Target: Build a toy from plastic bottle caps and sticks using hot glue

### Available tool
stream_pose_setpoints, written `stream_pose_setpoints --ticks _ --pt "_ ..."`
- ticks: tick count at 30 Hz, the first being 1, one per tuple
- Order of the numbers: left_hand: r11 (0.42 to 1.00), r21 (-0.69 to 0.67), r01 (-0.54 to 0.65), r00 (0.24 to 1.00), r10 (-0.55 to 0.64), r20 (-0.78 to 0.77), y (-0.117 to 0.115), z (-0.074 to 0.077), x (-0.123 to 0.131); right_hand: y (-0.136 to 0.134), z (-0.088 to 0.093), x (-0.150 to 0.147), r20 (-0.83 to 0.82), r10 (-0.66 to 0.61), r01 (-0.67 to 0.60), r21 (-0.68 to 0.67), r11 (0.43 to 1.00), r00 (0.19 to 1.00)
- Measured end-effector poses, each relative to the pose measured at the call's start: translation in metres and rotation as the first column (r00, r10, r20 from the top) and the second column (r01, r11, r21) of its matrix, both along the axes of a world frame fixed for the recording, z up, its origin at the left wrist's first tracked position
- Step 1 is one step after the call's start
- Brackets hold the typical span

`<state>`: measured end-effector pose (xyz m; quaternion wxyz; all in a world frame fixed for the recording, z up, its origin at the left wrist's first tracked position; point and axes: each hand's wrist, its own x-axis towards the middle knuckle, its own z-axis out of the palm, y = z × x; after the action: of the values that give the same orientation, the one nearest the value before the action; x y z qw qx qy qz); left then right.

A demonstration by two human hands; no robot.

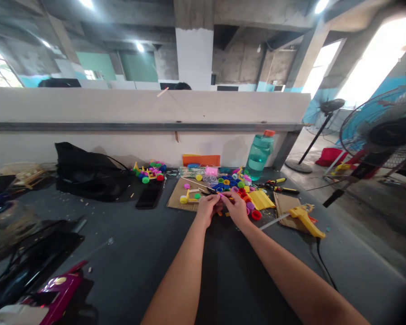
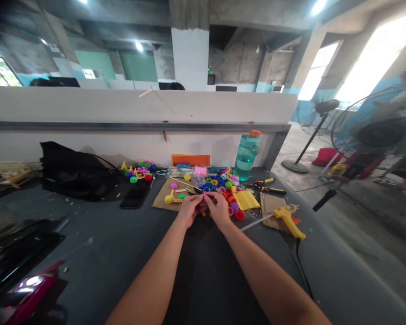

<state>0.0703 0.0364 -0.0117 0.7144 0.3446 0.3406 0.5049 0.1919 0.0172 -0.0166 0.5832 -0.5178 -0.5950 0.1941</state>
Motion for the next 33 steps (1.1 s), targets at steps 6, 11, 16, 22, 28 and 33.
stream_pose_setpoints --ticks 6,11,16,22,28,33 --pt "1.0 0.0 -0.005 1.0 0.005 -0.026 -0.0009 -0.0002 0.0011 0.0021 -0.0007 0.0016 -0.026 -0.013 0.012 -0.052 0.999 1.0" --pt "1.0 -0.004 -0.002 1.0 0.002 -0.019 -0.0015 0.0024 0.001 0.0035 -0.0029 0.0013 -0.099 0.017 -0.023 -0.068 0.997 0.995" --pt "1.0 -0.005 -0.016 1.0 0.016 -0.01 -0.0004 0.0007 0.0019 0.0003 -0.0012 -0.0011 -0.068 0.033 -0.034 -0.013 0.999 0.997" --pt "0.999 -0.031 -0.027 0.999 0.028 0.021 0.0007 0.0015 0.0028 -0.0021 0.0024 -0.0002 0.168 -0.058 0.041 0.105 0.994 0.984" --pt "0.998 -0.043 -0.043 0.999 0.044 0.025 0.0006 0.0024 0.0012 0.0017 0.0025 0.0044 0.219 -0.083 0.044 0.179 0.983 0.972" --pt "0.999 -0.029 -0.044 0.999 0.045 0.016 0.0007 0.0005 0.0014 0.001 0.0028 0.0043 0.243 -0.083 0.039 0.18 0.983 0.966"
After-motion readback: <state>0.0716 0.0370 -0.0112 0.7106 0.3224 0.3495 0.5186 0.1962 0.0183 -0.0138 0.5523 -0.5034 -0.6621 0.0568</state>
